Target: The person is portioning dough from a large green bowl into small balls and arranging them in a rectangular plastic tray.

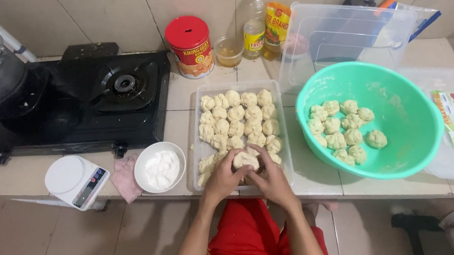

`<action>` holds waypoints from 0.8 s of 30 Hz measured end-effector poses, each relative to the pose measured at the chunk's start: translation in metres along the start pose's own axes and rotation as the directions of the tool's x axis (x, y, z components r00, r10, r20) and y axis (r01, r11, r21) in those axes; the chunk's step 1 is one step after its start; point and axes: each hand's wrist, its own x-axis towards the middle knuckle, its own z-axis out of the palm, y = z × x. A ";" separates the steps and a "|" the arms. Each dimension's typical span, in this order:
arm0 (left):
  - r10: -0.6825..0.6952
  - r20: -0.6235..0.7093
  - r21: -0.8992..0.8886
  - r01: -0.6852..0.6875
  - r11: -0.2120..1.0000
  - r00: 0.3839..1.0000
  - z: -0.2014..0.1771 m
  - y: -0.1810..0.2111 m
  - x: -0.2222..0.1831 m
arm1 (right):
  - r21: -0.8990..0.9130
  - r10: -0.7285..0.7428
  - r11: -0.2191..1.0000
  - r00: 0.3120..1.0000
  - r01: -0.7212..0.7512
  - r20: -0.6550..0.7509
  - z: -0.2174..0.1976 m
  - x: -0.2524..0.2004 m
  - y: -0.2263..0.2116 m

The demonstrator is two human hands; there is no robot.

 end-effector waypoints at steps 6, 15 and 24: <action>0.016 -0.079 0.195 0.000 0.981 0.997 0.013 -0.035 0.002 | -0.171 -0.145 0.973 0.988 0.152 0.055 -0.011 0.023 0.014; 0.138 -0.148 0.242 -0.100 0.965 0.979 0.021 -0.032 -0.001 | -0.311 -0.239 0.925 0.970 0.216 -0.037 0.002 0.017 0.050; 0.143 -0.065 0.217 -0.126 0.968 0.988 0.016 -0.027 -0.003 | -0.185 -0.100 0.978 0.995 0.094 -0.023 -0.004 0.016 0.052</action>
